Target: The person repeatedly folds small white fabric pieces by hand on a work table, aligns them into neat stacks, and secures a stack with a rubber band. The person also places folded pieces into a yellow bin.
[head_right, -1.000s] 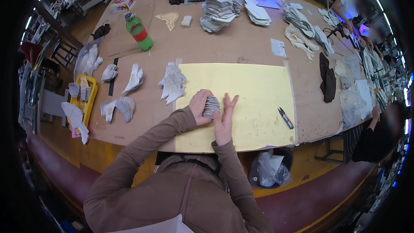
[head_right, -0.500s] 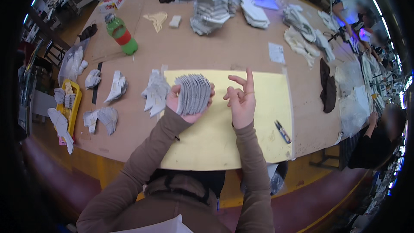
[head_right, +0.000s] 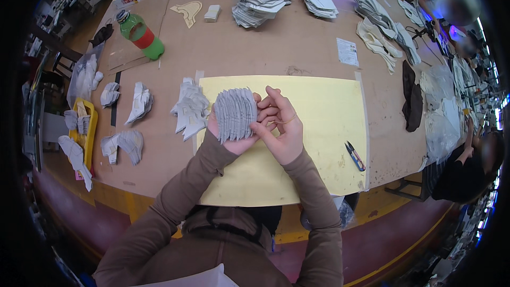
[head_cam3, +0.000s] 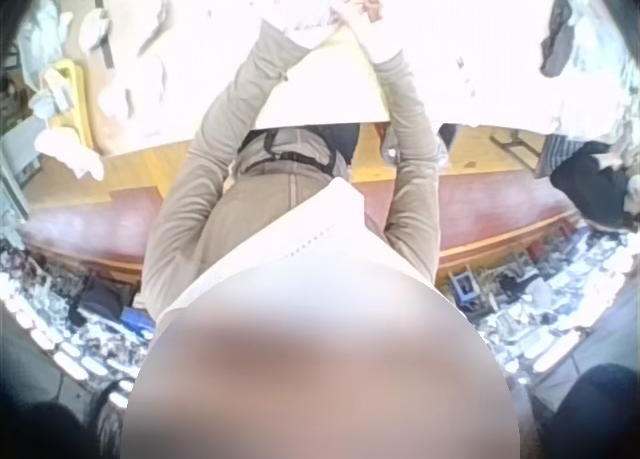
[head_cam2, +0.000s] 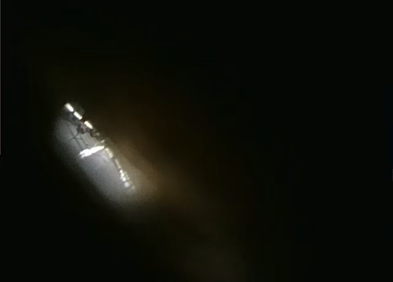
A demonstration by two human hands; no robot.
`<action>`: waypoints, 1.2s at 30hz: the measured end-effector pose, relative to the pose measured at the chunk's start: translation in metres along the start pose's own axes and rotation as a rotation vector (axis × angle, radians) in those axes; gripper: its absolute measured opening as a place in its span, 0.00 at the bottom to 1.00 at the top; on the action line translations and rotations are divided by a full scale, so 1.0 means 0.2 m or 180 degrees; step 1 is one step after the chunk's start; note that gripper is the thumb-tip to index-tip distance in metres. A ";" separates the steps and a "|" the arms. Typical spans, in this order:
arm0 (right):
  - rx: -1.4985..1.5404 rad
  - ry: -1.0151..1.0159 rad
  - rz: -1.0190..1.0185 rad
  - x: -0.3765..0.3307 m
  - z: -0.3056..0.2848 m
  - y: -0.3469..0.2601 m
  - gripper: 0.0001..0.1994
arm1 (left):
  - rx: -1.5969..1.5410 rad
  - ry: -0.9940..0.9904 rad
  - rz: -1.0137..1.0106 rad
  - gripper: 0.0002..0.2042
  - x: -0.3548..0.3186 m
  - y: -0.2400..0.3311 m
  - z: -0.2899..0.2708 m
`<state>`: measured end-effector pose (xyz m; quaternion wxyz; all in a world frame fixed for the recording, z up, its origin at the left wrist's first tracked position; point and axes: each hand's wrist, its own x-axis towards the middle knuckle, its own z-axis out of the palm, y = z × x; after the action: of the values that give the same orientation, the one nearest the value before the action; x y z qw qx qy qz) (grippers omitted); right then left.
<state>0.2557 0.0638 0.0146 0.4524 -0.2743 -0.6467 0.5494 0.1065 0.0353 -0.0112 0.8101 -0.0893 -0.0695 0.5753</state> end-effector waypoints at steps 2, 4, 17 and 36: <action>-0.0078 -0.0042 -0.0078 -0.01 -0.01 0.00 0.36 | 0.0266 0.0276 0.0046 0.30 0.00 -0.01 0.00; -0.0269 -0.0076 -0.0181 -0.01 -0.01 -0.01 0.36 | 0.0491 0.0427 0.0108 0.31 0.01 -0.02 0.01; -0.0027 0.0143 -0.0311 -0.03 0.02 -0.01 0.28 | 0.0443 0.0128 0.0038 0.28 -0.02 -0.01 0.00; -0.1273 0.0233 -0.0802 -0.01 0.02 -0.03 0.15 | 0.0285 0.0218 0.0098 0.27 -0.04 -0.01 0.02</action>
<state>0.2543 0.0589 0.0201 0.4773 -0.2953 -0.7549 0.3394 0.1059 0.0275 -0.0068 0.8062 -0.0737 -0.0145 0.5869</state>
